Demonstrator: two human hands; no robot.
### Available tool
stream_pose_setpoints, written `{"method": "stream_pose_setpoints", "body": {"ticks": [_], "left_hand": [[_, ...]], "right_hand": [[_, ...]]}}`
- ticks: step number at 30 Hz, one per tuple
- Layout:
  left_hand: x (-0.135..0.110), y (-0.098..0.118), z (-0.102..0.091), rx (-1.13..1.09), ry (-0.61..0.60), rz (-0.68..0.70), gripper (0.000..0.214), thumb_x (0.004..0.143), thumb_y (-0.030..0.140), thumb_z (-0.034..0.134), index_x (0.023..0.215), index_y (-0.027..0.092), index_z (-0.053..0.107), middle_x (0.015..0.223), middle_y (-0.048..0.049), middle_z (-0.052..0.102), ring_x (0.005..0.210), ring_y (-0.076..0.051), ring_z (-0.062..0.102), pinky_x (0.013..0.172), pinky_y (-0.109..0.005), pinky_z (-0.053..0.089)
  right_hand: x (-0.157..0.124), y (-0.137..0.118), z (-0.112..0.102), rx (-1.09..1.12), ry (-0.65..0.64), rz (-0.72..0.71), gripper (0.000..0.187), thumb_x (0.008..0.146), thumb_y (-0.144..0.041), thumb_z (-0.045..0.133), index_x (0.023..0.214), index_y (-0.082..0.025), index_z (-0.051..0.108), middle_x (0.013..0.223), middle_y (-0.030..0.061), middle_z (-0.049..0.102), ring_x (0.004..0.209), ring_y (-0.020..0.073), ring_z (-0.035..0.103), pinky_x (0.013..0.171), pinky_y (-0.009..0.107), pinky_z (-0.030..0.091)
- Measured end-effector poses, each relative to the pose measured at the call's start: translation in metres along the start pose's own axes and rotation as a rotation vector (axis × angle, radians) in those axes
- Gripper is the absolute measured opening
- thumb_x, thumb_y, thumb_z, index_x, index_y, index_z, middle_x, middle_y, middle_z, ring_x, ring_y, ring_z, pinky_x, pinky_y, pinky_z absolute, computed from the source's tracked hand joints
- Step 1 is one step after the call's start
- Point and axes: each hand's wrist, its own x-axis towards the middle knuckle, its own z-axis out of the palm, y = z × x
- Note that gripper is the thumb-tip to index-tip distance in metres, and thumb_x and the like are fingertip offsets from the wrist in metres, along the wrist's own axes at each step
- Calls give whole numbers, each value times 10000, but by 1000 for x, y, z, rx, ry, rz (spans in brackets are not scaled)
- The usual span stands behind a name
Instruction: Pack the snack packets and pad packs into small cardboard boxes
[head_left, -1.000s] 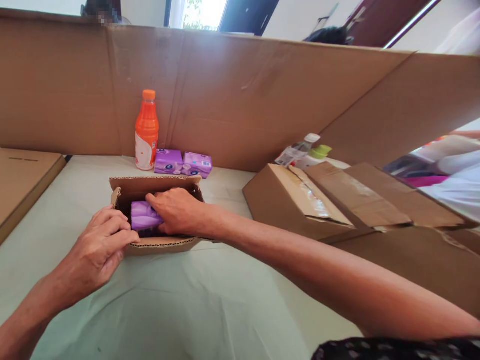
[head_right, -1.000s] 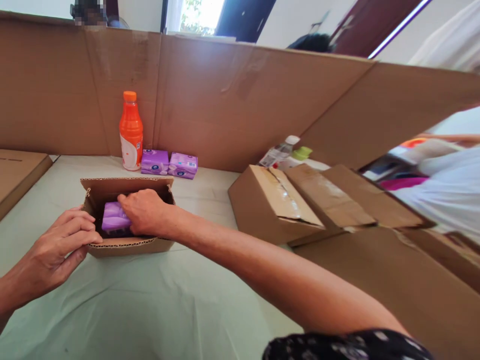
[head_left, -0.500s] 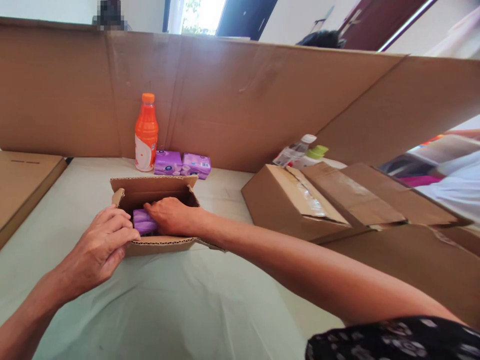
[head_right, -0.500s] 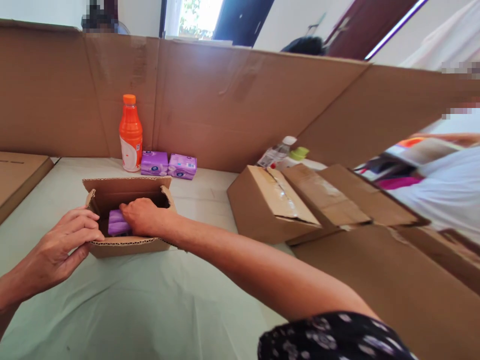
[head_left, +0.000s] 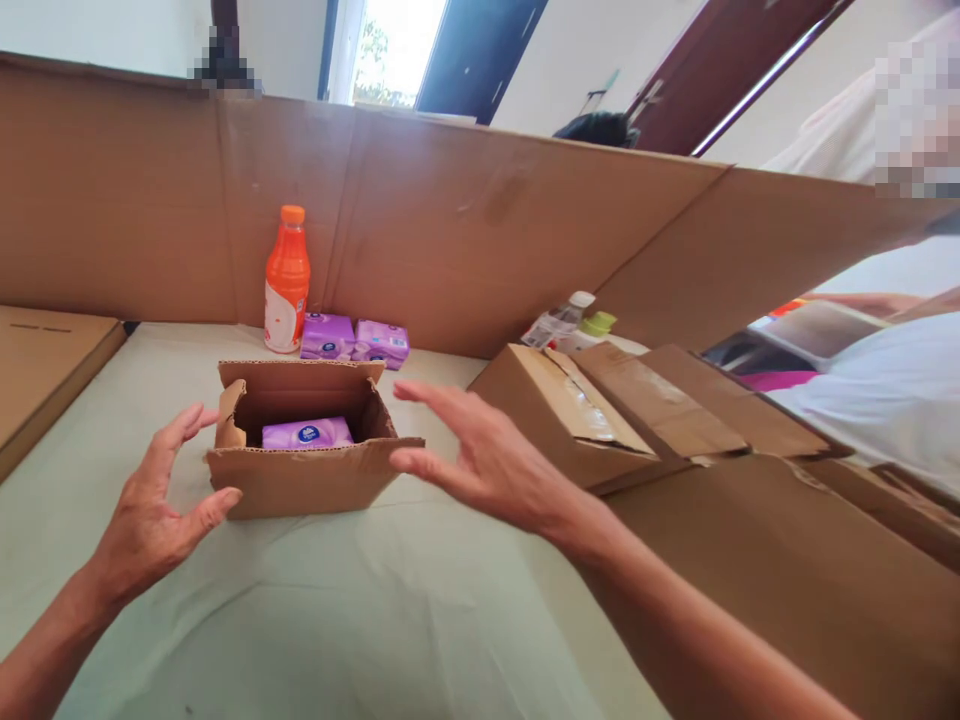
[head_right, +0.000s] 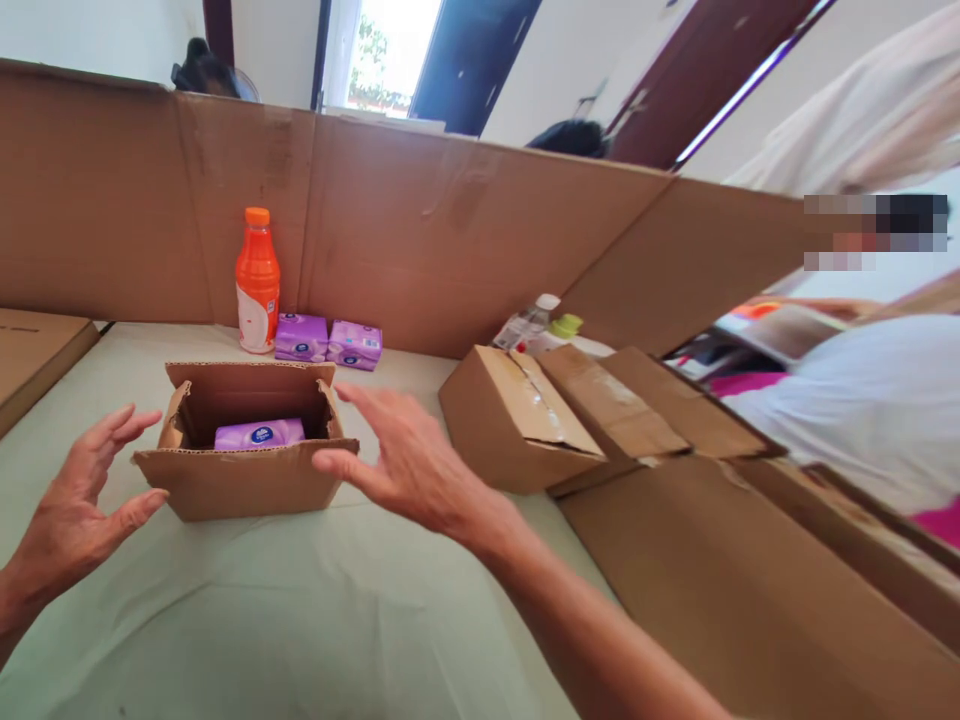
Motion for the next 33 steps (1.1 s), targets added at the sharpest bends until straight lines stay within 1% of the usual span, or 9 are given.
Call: {"method": "stream_pose_setpoints", "body": {"ticks": [4, 8, 12, 15, 18, 23, 27, 30, 33], "left_hand": [[8, 1, 14, -11, 44, -43, 594, 980, 429, 562, 1515, 249, 375, 1223, -106, 712, 1188, -274, 679, 957, -439, 593], [19, 5, 21, 122, 136, -28, 513, 978, 367, 564, 1465, 242, 460, 1180, -96, 695, 1063, -253, 704, 932, -436, 599], [22, 6, 23, 194, 166, 102, 462, 976, 263, 563, 1432, 254, 492, 1428, -141, 528, 1189, -270, 628, 1032, -513, 544], [22, 1, 20, 243, 191, 200, 418, 959, 195, 587, 1366, 281, 554, 1573, -141, 367, 1342, -329, 516, 1060, -560, 513], [20, -9, 13, 241, 68, 285, 368, 978, 182, 541, 1322, 304, 587, 1513, -103, 475, 1371, -324, 483, 1084, -566, 492], [15, -27, -2, 174, -212, 261, 442, 1032, 277, 409, 1466, 301, 488, 1544, -78, 493, 1451, -295, 426, 1153, -510, 446], [21, -40, -10, 223, -238, 269, 460, 1039, 330, 409, 1496, 326, 462, 1565, -59, 483, 1434, -285, 459, 1145, -476, 452], [30, -51, -17, 266, -229, 275, 463, 1042, 381, 401, 1501, 346, 451, 1581, -14, 471, 1407, -266, 498, 1147, -449, 455], [38, -57, -21, 263, -209, 254, 450, 1040, 406, 398, 1482, 357, 466, 1592, 50, 458, 1400, -266, 518, 1174, -505, 428]], "right_hand": [[-21, 16, 35, 121, -75, 55, 618, 944, -499, 579, 1476, -199, 484, 1352, 167, 656, 1278, 332, 598, 1042, 541, 499], [0, 17, 34, 137, -36, 73, 663, 935, -470, 590, 1532, -243, 410, 1390, 155, 632, 1210, 323, 634, 1022, 545, 504], [36, 20, 25, 83, 25, -47, 774, 913, -558, 602, 1555, -195, 369, 1610, 180, 404, 1480, 355, 378, 1176, 594, 325], [45, 25, 30, 109, -115, -124, 727, 935, -589, 565, 1515, -169, 439, 1548, 192, 489, 1443, 352, 427, 1171, 588, 323], [30, 31, 37, 135, -244, -225, 723, 939, -656, 542, 1471, -167, 509, 1522, 184, 524, 1437, 338, 439, 1186, 567, 306], [5, 47, 48, 62, -269, -166, 801, 935, -681, 540, 1567, -208, 407, 1686, 186, 236, 1568, 356, 173, 1216, 612, 240], [14, 58, 63, 135, -217, -171, 745, 960, -669, 507, 1570, -254, 405, 1702, 168, 187, 1572, 328, 175, 1227, 594, 258], [25, 54, 75, 130, -128, -212, 745, 956, -685, 492, 1551, -239, 440, 1670, 181, 265, 1551, 345, 230, 1209, 603, 302], [27, 42, 79, 38, -42, -210, 742, 945, -682, 514, 1497, -186, 512, 1612, 210, 359, 1508, 375, 297, 1194, 608, 332]]}}
